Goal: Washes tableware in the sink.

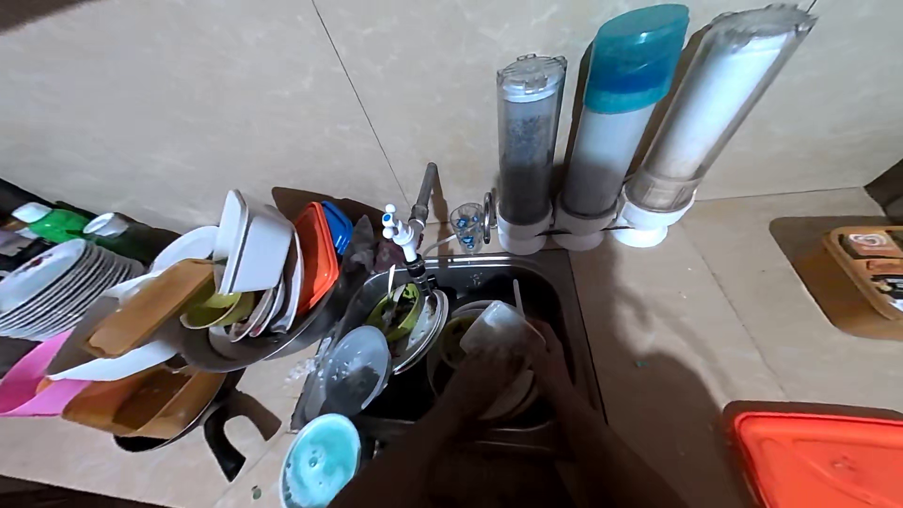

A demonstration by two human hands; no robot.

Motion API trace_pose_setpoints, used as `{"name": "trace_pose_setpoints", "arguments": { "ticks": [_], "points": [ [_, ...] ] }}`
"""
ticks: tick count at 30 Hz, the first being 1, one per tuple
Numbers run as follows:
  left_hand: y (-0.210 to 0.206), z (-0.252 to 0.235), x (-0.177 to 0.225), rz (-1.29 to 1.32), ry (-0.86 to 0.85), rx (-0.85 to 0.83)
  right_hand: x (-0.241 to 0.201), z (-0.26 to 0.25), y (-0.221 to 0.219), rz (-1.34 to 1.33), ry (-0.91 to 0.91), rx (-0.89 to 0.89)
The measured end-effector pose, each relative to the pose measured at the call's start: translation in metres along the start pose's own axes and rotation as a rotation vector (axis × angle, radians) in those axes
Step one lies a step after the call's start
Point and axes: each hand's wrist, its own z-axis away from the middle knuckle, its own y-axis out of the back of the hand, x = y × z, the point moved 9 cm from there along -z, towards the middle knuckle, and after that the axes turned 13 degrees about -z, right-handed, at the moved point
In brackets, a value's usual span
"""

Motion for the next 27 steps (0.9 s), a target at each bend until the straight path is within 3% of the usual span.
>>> {"name": "trace_pose_setpoints", "arguments": {
  "ticks": [2,5,9,11,14,16,20,22,24,27],
  "points": [
    [-0.002,-0.001,-0.009,0.048,-0.008,-0.107,0.001,0.001,-0.003,-0.049,0.009,0.015],
    [0.011,-0.013,0.005,0.308,0.216,-0.25,0.009,0.006,-0.019,-0.144,-0.002,-0.072],
    [0.005,-0.002,0.002,0.024,-0.001,0.077,0.007,-0.001,-0.007,-0.019,-0.03,-0.066],
    [-0.003,0.003,-0.015,-0.029,-0.033,0.05,0.007,-0.003,-0.005,-0.023,-0.031,-0.03],
    [-0.001,-0.012,-0.015,0.253,0.244,-0.232,0.013,0.003,-0.014,-0.168,-0.014,-0.022],
    [0.004,-0.018,0.0,0.411,0.359,-0.277,0.009,0.007,-0.017,-0.151,0.028,-0.031],
    [-0.002,-0.002,0.004,0.042,0.0,-0.022,0.0,0.002,0.001,0.071,0.012,0.025],
    [-0.002,0.0,-0.011,0.051,-0.011,-0.053,0.0,0.0,-0.001,0.02,-0.004,0.022],
    [0.01,-0.008,-0.013,0.274,0.087,-0.148,0.008,-0.002,-0.006,-0.135,-0.071,0.008],
    [0.033,-0.016,-0.014,1.008,0.412,0.09,0.022,-0.001,-0.017,-0.473,-0.212,-0.109]
  ]
}}
